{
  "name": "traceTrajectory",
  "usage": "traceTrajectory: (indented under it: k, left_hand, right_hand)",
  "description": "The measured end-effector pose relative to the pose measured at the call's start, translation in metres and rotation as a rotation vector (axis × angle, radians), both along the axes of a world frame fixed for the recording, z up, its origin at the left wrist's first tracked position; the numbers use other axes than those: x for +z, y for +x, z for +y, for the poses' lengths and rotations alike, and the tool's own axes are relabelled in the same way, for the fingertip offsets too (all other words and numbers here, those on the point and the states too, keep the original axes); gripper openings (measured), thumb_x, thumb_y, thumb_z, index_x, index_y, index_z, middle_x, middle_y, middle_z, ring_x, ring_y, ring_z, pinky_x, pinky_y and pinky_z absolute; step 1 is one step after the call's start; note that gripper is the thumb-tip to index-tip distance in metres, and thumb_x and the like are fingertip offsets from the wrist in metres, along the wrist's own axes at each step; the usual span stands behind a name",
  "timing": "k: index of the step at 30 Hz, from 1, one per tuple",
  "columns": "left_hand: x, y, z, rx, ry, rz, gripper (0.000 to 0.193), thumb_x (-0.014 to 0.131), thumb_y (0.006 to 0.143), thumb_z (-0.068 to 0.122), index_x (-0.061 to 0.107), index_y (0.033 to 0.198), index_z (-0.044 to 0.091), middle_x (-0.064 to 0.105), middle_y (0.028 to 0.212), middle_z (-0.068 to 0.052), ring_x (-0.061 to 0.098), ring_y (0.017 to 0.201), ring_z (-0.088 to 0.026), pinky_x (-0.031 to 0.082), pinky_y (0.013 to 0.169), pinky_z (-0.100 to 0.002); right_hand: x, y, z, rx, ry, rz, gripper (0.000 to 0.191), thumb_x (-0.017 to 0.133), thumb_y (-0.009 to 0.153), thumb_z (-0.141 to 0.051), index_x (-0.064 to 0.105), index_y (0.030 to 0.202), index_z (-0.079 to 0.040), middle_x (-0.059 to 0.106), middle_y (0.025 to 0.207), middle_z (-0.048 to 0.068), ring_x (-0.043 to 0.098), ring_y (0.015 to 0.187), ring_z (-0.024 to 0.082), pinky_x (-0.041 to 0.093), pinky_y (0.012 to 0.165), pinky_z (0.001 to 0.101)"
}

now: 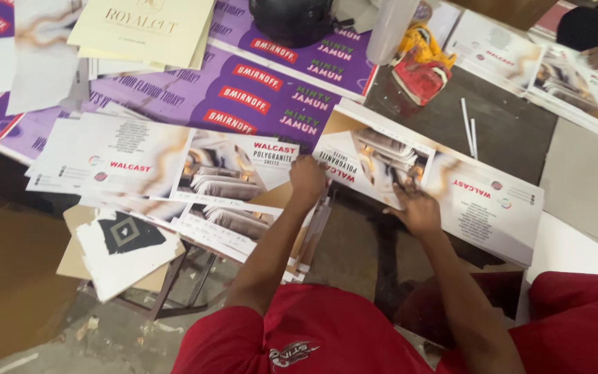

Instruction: The person repeatedly picks up printed sheets from a table, aligns them, and places them into a growing stack. The person handles the sheets by hand, occasionally adjusting the stack to keep it aligned. The process continues throughout the clip.

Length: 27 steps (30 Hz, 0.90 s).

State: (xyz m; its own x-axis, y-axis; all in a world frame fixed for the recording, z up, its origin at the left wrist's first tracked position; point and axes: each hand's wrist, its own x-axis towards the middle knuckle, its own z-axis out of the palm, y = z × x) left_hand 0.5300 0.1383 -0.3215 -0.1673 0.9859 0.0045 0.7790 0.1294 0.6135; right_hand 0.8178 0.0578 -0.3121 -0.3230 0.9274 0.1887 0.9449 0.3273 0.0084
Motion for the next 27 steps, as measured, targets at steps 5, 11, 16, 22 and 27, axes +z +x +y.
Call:
traceTrajectory:
  k: [5,11,16,22,27]
  left_hand:
    - [0.005,0.007,-0.009,-0.014,0.026,0.075,0.029,0.075,0.088,0.025,0.072,0.096,-0.002,0.066,0.112,-0.023,0.065,0.106,-0.04,0.056,0.087,-0.047]
    - [0.008,0.011,0.002,0.045,0.079,0.028,0.037,0.077,0.084,0.025,0.068,0.102,-0.006,0.067,0.109,-0.024,0.066,0.102,-0.04,0.056,0.085,-0.047]
    - [0.041,0.024,0.015,-0.091,-0.04,-0.586,0.031,0.072,0.094,0.024,0.07,0.107,-0.003,0.073,0.1,-0.021,0.073,0.09,-0.035,0.06,0.079,-0.042]
    - [0.083,0.004,-0.008,-0.189,-0.048,-1.456,0.027,0.063,0.099,0.011,0.063,0.121,-0.005,0.069,0.103,-0.012,0.07,0.088,-0.023,0.066,0.064,-0.034]
    - [0.084,-0.069,-0.086,-0.029,-0.151,-1.66,0.03,0.057,0.098,0.007,0.058,0.127,-0.001,0.068,0.114,-0.014,0.072,0.099,-0.024,0.068,0.075,-0.039]
  right_hand:
    - [-0.007,0.006,-0.009,0.053,0.123,-0.007,0.074,0.077,0.075,-0.057,0.069,0.131,-0.009,0.067,0.132,0.024,0.07,0.114,0.035,0.054,0.101,0.0404]
    - [-0.003,0.004,-0.005,0.016,0.064,0.082,0.087,0.081,0.063,-0.061,0.068,0.132,-0.009,0.069,0.128,0.021,0.071,0.112,0.035,0.057,0.093,0.0409]
    - [0.01,-0.003,-0.006,-0.129,-0.065,0.254,0.087,0.084,0.069,-0.053,0.063,0.14,-0.006,0.07,0.13,0.02,0.072,0.101,0.034,0.057,0.087,0.0424]
    - [-0.006,0.016,-0.02,-0.235,0.518,0.075,0.066,0.077,0.08,-0.022,0.06,0.144,-0.012,0.068,0.14,0.009,0.068,0.129,0.03,0.05,0.109,0.0594]
    - [-0.008,0.039,-0.013,-0.443,0.666,1.475,0.07,0.071,0.104,-0.035,0.037,0.154,-0.001,0.049,0.15,0.016,0.057,0.134,0.03,0.048,0.115,0.0614]
